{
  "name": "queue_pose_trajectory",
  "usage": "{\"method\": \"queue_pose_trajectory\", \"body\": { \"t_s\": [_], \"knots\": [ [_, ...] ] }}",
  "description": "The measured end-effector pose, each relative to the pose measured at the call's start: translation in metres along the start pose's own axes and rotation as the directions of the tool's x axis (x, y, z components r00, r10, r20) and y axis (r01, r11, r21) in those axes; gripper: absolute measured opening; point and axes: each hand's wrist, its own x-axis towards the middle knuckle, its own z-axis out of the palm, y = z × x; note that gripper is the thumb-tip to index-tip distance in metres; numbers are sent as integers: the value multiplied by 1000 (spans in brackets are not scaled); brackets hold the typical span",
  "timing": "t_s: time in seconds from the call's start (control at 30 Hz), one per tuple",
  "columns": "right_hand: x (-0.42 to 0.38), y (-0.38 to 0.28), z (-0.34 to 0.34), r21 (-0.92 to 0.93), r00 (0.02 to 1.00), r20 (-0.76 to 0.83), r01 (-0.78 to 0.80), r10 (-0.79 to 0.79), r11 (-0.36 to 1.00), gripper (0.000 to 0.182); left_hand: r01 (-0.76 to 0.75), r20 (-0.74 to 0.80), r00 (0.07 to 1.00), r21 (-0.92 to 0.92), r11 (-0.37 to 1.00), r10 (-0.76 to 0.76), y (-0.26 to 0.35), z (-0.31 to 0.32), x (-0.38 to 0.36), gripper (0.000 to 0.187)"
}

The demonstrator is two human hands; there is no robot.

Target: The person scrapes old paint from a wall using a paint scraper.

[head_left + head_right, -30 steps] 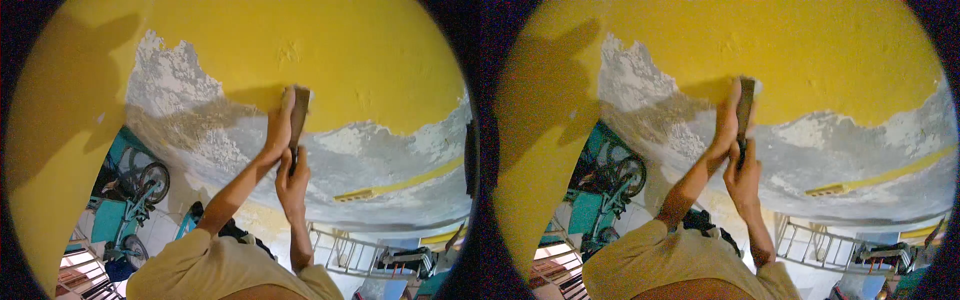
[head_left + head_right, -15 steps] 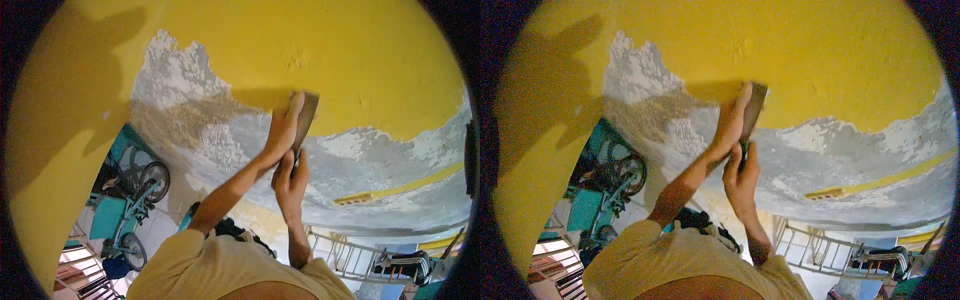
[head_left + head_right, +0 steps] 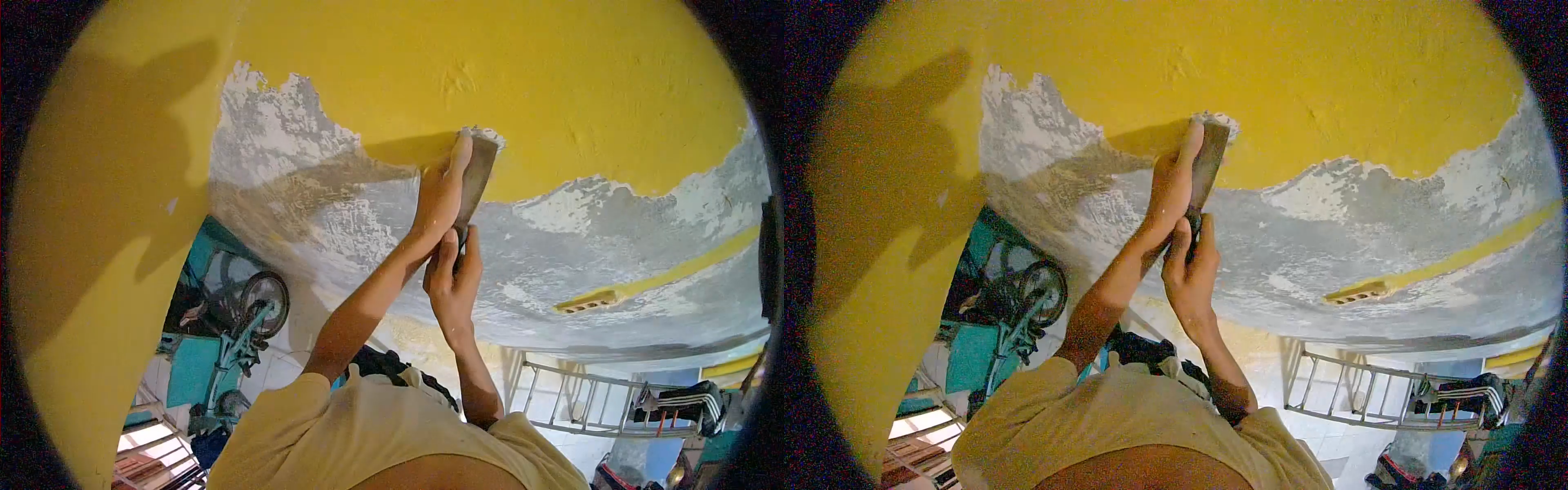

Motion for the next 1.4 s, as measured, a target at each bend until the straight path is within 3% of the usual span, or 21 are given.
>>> {"method": "queue_pose_trajectory", "body": {
  "t_s": [0.07,0.1,0.13,0.17,0.2,0.23,0.27,0.33,0.37,0.47,0.6,0.73,0.8,0.87,0.93,1.0,1.13,1.27,1.3,1.37,1.4],
  "knots": [
    [-7,8,-4,-21,999,-32,3,-4,1000,19,-255,-159,957,-57,965,243,-42,8,11,46],
    [-6,3,-6,2,998,8,-58,58,998,19,-586,-508,693,17,810,512,-38,32,24,45],
    [-3,-3,-2,6,998,4,-67,67,998,19,-579,-504,698,21,815,509,-20,26,20,45],
    [4,-10,3,33,997,-11,-77,77,997,20,-338,-264,910,-22,941,320,10,16,10,44],
    [5,-19,7,59,996,-25,-82,84,995,21,-72,-6,997,3,997,72,25,8,3,43],
    [3,-28,10,185,987,10,-158,159,970,21,-124,26,992,28,992,124,23,4,2,43],
    [3,-21,12,198,988,6,-150,152,969,21,-133,32,991,40,990,132,10,2,9,43],
    [-4,-5,13,204,994,-14,-103,108,974,21,-344,-45,934,166,924,355,-18,-1,15,45],
    [-10,-8,9,204,984,7,-173,175,964,21,-358,-38,928,169,918,369,-16,0,21,45],
    [5,-12,13,144,997,-56,-37,45,989,21,-314,-7,948,152,937,319,-1,7,18,50],
    [3,2,22,211,996,-66,-41,56,977,21,-239,8,970,193,952,242,5,0,12,51],
    [0,0,25,272,989,-129,-31,68,962,20,-411,-29,906,175,895,421,-17,5,18,51],
    [4,-16,22,198,992,-105,-44,66,979,21,-333,16,943,119,935,334,10,6,11,49],
    [4,-24,26,289,980,-133,-106,150,951,20,-197,98,979,216,956,179,18,0,13,47],
    [2,-2,24,219,993,-92,-56,78,974,20,-172,25,985,206,963,171,5,-1,5,46],
    [4,0,21,159,992,-112,-35,54,987,19,-368,-17,928,100,925,371,-12,2,12,45],
    [4,-23,20,132,987,-135,-72,90,989,18,-127,94,989,175,976,112,20,1,13,47],
    [2,-5,9,30,993,-114,-14,18,999,22,-303,-34,947,241,922,320,-14,-14,14,49],
    [-5,-2,-3,-98,997,-36,-71,67,993,23,-18,-50,998,143,990,26,-15,-26,3,45],
    [-29,19,-30,-281,985,47,-144,163,949,23,-277,-42,950,345,897,310,-32,-50,-1,39],
    [-44,29,-42,-299,980,33,-176,195,938,24,-230,-38,962,420,878,271,-30,-65,-1,30]
  ]
}}
